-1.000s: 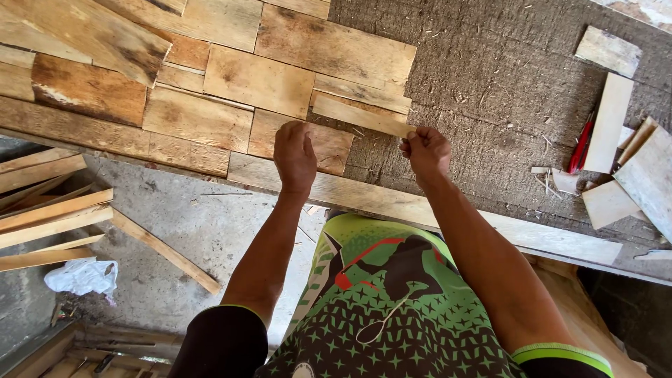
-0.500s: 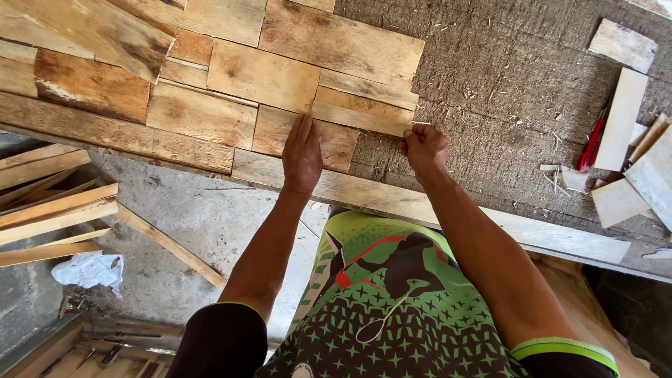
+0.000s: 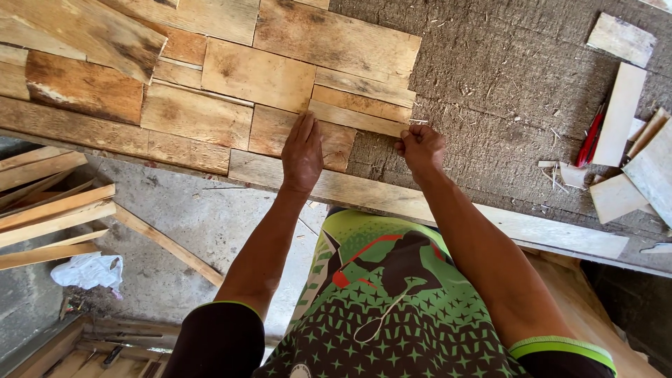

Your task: Measuring, trimming, and fitting thin wooden panels onto a surface in a workshop.

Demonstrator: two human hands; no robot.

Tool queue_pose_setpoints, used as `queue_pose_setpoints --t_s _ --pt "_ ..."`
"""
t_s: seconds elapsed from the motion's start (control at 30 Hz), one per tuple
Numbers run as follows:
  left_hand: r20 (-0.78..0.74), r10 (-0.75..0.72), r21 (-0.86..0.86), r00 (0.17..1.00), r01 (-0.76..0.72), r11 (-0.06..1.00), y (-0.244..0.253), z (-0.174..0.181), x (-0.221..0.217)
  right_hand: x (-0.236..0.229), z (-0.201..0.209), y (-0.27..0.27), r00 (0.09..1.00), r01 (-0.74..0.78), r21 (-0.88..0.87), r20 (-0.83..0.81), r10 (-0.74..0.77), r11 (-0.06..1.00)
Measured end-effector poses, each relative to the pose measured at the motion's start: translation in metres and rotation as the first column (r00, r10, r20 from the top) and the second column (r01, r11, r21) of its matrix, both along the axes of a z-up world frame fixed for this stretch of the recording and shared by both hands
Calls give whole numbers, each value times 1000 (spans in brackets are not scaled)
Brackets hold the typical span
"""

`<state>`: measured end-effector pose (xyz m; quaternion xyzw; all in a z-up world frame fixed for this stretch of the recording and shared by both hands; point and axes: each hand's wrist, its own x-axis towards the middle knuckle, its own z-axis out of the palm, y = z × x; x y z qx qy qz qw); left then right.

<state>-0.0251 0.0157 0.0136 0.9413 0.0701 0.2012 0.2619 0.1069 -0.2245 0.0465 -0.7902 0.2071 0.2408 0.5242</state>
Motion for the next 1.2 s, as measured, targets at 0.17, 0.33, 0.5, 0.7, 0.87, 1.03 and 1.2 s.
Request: queue_pose_setpoints --t_s 0.17,0.33,0.5,0.7,0.87,1.03,1.2 --pt "2 18 -3 1000 -18 1000 -4 -2 -2 0 -1 -3 1000 5 6 -14 -5 1000" --pt "1 8 16 1000 -8 1000 -6 -4 -3 1 -4 -5 999 -16 -29 -32 15 999" --pt "-25 9 -10 1000 -9 1000 -6 0 -1 3 -3 -1 999 -3 -50 -42 1 999" --pt "-49 10 18 999 -9 1000 -8 -1 0 5 4 1 997 -62 -79 -45 58 995" --pt "-62 -13 43 998 16 999 -9 -3 0 5 2 0 997 -83 -159 -18 81 984" --pt "-64 -10 46 998 13 999 -9 -4 0 7 1 -7 980 -177 -310 31 196 934" --pt "-79 -6 26 997 8 1000 -9 1 2 11 -12 -13 965 -234 -441 1 261 866"
